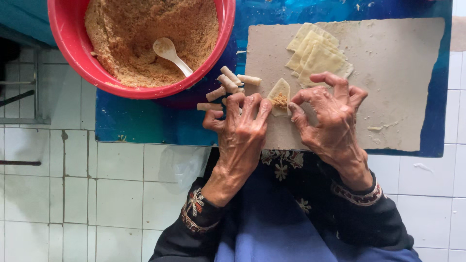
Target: The person sits with a board on their lap, places a spoonful of brown filling from a red bowl onto a square pastry wrapper, then folds and rolls the wrapper around the filling by hand, setting the finished roll aside and repeating with more wrappers.
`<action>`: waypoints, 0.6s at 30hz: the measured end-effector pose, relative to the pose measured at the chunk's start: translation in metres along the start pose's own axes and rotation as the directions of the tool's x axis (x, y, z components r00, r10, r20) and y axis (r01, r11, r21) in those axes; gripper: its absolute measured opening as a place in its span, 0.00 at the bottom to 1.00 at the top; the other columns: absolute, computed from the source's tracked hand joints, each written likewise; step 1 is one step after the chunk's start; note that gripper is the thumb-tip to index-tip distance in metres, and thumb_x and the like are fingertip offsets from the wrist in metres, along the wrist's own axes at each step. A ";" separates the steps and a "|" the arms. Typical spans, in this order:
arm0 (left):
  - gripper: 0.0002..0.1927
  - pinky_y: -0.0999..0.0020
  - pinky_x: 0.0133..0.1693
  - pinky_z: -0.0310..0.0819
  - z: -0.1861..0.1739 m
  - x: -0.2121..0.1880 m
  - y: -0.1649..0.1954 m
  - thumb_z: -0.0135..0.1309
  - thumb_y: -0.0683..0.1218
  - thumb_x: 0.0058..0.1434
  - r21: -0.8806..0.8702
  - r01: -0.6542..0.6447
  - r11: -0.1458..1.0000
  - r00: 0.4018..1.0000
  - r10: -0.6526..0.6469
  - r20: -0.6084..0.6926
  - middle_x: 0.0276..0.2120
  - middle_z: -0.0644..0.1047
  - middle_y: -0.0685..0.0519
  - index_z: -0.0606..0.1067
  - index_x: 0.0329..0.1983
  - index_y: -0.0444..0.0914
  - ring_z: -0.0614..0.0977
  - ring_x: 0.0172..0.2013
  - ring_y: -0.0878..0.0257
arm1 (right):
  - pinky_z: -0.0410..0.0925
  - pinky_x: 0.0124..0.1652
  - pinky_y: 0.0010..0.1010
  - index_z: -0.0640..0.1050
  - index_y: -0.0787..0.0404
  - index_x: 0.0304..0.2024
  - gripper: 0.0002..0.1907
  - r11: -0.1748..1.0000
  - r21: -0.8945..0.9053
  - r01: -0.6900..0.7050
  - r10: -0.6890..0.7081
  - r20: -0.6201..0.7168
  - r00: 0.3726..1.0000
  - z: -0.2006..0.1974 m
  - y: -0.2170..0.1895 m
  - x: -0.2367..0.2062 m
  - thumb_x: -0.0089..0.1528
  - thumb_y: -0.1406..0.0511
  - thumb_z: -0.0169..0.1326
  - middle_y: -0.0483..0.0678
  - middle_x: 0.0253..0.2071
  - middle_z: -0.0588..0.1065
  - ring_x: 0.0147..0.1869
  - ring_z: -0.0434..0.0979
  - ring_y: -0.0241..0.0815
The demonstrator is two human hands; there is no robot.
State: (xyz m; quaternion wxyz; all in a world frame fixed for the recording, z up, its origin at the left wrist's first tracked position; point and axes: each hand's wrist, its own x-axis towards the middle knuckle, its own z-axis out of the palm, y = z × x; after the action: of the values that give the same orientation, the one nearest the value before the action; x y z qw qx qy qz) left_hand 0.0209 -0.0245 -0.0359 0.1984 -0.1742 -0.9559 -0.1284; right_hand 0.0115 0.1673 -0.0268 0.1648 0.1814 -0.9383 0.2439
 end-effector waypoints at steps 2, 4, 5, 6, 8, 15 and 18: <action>0.17 0.47 0.51 0.51 -0.001 0.000 -0.001 0.55 0.41 0.60 0.009 -0.016 1.000 1.000 0.016 0.013 0.50 0.75 0.59 0.78 0.52 0.43 0.72 0.54 0.59 | 0.50 0.62 0.46 0.80 0.55 0.45 0.08 0.998 0.046 0.030 -0.030 -0.002 1.000 0.002 -0.001 0.003 0.63 0.66 0.64 0.40 0.46 0.79 0.67 0.70 0.48; 0.17 0.47 0.50 0.51 -0.002 0.001 -0.002 0.55 0.41 0.59 -0.031 -0.031 0.999 0.999 0.031 0.008 0.49 0.75 0.60 0.78 0.53 0.42 0.73 0.53 0.60 | 0.51 0.62 0.45 0.80 0.54 0.45 0.09 0.996 0.075 0.039 -0.039 -0.003 0.999 0.002 -0.001 0.005 0.62 0.68 0.62 0.41 0.47 0.80 0.67 0.69 0.48; 0.18 0.48 0.50 0.51 -0.002 0.001 -0.003 0.56 0.41 0.58 -0.051 -0.039 0.998 0.999 0.039 0.007 0.49 0.75 0.60 0.77 0.53 0.42 0.73 0.53 0.61 | 0.51 0.62 0.44 0.80 0.54 0.45 0.09 0.996 0.079 0.038 -0.038 -0.004 0.999 0.002 -0.002 0.005 0.63 0.68 0.63 0.40 0.47 0.80 0.66 0.69 0.48; 0.16 0.48 0.50 0.51 -0.002 0.002 -0.003 0.56 0.40 0.59 -0.076 -0.046 0.996 0.999 0.046 -0.002 0.49 0.76 0.59 0.77 0.52 0.42 0.74 0.52 0.61 | 0.51 0.62 0.44 0.79 0.53 0.45 0.09 0.996 0.082 0.036 -0.036 -0.006 0.999 0.002 -0.001 0.005 0.64 0.68 0.64 0.39 0.47 0.80 0.66 0.69 0.47; 0.14 0.49 0.51 0.51 -0.001 0.004 -0.003 0.56 0.40 0.62 -0.128 -0.062 0.990 0.998 0.059 -0.022 0.48 0.77 0.59 0.76 0.51 0.42 0.75 0.52 0.61 | 0.51 0.62 0.44 0.79 0.53 0.45 0.10 0.996 0.085 0.031 -0.030 -0.004 1.000 0.002 0.000 0.006 0.63 0.68 0.65 0.39 0.46 0.80 0.66 0.69 0.47; 0.07 0.51 0.50 0.51 0.010 0.009 -0.002 0.59 0.46 0.70 -0.302 0.013 0.953 0.997 -0.035 -0.066 0.40 0.78 0.59 0.75 0.48 0.43 0.75 0.49 0.60 | 0.50 0.60 0.44 0.79 0.52 0.45 0.14 0.995 0.099 0.028 -0.031 0.022 0.999 0.004 0.005 0.007 0.58 0.68 0.65 0.38 0.45 0.80 0.63 0.69 0.49; 0.11 0.50 0.49 0.50 0.015 0.010 -0.003 0.61 0.48 0.66 -0.291 -0.002 0.957 0.993 -0.032 -0.111 0.40 0.78 0.59 0.76 0.50 0.43 0.75 0.50 0.60 | 0.50 0.59 0.44 0.79 0.51 0.45 0.13 0.995 0.089 0.039 -0.040 0.010 0.999 0.006 0.007 0.007 0.59 0.68 0.66 0.39 0.45 0.80 0.62 0.69 0.48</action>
State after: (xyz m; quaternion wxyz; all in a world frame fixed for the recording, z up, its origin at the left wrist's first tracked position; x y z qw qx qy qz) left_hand 0.0064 -0.0197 -0.0451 0.2240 -0.1867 -0.9150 -0.2788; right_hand 0.0013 0.1682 -0.0318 0.1561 0.2084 -0.9238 0.2808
